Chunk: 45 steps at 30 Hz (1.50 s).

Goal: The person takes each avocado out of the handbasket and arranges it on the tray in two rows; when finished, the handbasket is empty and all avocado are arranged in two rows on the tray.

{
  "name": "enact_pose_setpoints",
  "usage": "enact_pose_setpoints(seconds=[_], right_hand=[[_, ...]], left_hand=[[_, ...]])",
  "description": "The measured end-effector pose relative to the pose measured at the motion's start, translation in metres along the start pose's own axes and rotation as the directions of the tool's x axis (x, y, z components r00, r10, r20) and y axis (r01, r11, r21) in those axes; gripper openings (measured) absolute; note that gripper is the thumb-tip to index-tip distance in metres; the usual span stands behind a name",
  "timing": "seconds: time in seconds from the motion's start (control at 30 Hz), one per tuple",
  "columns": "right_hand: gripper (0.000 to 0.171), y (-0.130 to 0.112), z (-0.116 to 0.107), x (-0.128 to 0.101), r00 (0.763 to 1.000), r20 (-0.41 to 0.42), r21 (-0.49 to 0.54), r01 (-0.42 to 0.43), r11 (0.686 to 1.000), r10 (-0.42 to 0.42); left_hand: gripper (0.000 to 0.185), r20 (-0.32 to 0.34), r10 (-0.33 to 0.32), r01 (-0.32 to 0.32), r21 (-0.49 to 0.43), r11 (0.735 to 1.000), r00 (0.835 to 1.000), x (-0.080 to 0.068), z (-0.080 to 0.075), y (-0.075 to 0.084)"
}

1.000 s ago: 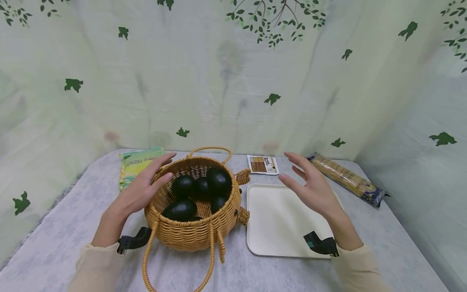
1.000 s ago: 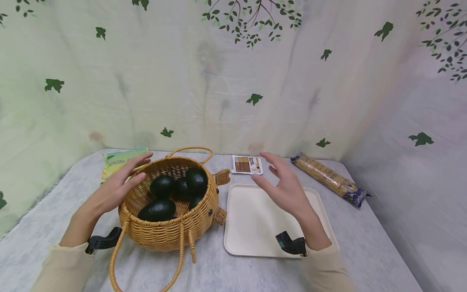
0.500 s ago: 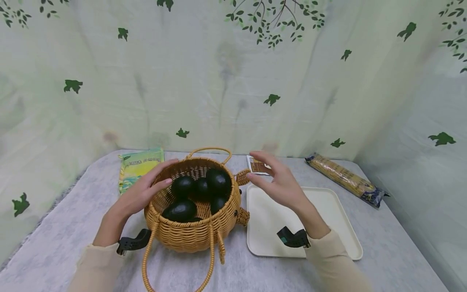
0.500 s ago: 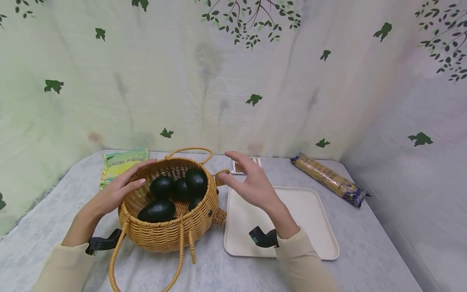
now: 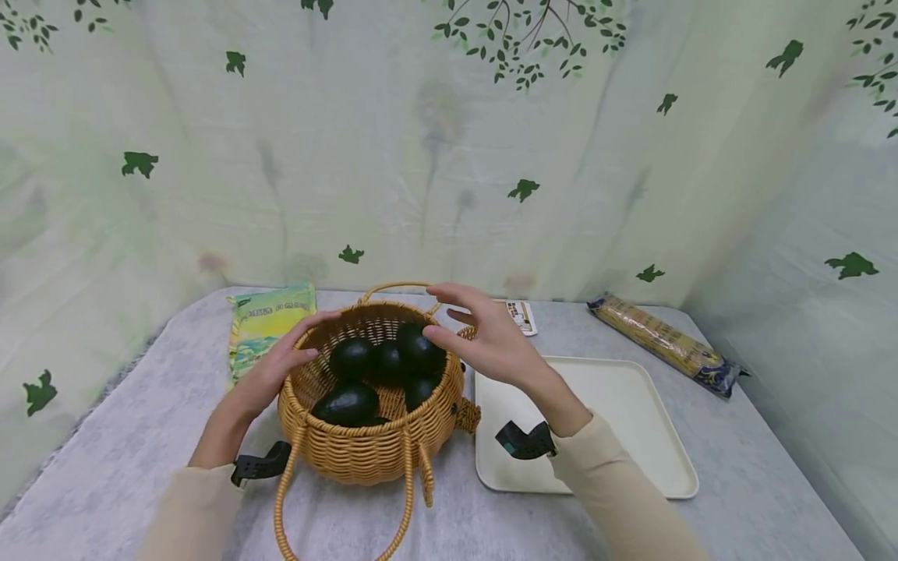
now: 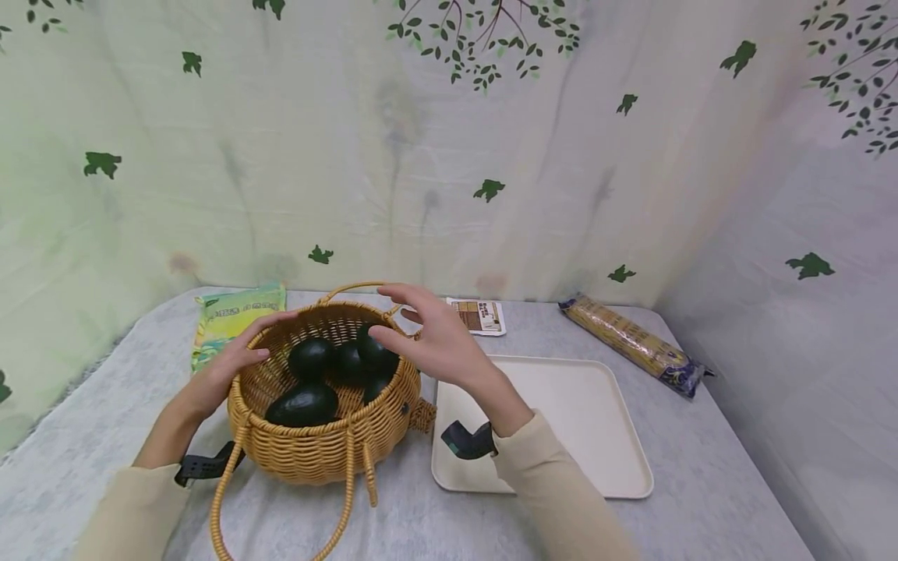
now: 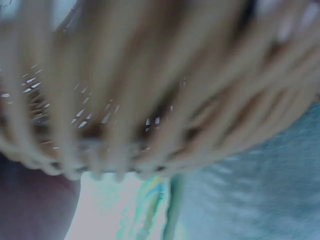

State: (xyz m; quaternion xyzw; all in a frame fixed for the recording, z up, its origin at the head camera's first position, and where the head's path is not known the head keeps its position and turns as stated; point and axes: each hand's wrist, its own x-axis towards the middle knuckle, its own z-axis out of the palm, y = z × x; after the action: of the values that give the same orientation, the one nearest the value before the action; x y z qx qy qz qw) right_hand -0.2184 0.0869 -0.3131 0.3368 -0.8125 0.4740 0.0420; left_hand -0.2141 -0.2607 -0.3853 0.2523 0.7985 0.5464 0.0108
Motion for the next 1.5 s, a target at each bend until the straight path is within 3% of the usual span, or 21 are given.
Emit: enact_pose_setpoints(seconds=[0.23, 0.5, 0.9, 1.2, 1.5], right_hand=[[0.058, -0.015, 0.011, 0.019, 0.998, 0.061, -0.044, 0.003, 0.999, 0.0], [0.055, -0.026, 0.02, 0.044, 0.983, 0.178, -0.021, 0.043, 0.999, -0.038], [0.054, -0.031, 0.034, 0.08, 0.896, 0.437, 0.02, 0.08, 0.997, -0.081], [0.052, -0.017, 0.051, 0.092, 0.886, 0.457, 0.148, 0.016, 0.989, -0.083], [0.052, 0.001, 0.065, 0.097, 0.868, 0.496, 0.162, -0.057, 0.985, -0.031]], left_hand=[[0.053, -0.034, 0.063, -0.066, -0.087, 0.994, 0.997, 0.001, 0.003, -0.01], [0.054, -0.052, 0.076, -0.081, -0.108, 0.991, 0.996, 0.001, 0.004, -0.013], [0.055, -0.05, 0.056, -0.062, -0.127, 0.99, 0.997, -0.001, 0.004, -0.017], [0.055, -0.042, 0.037, -0.042, -0.137, 0.99, 0.998, -0.003, 0.004, -0.016], [0.055, -0.041, 0.038, -0.044, -0.168, 0.985, 0.998, -0.003, 0.005, -0.016]])
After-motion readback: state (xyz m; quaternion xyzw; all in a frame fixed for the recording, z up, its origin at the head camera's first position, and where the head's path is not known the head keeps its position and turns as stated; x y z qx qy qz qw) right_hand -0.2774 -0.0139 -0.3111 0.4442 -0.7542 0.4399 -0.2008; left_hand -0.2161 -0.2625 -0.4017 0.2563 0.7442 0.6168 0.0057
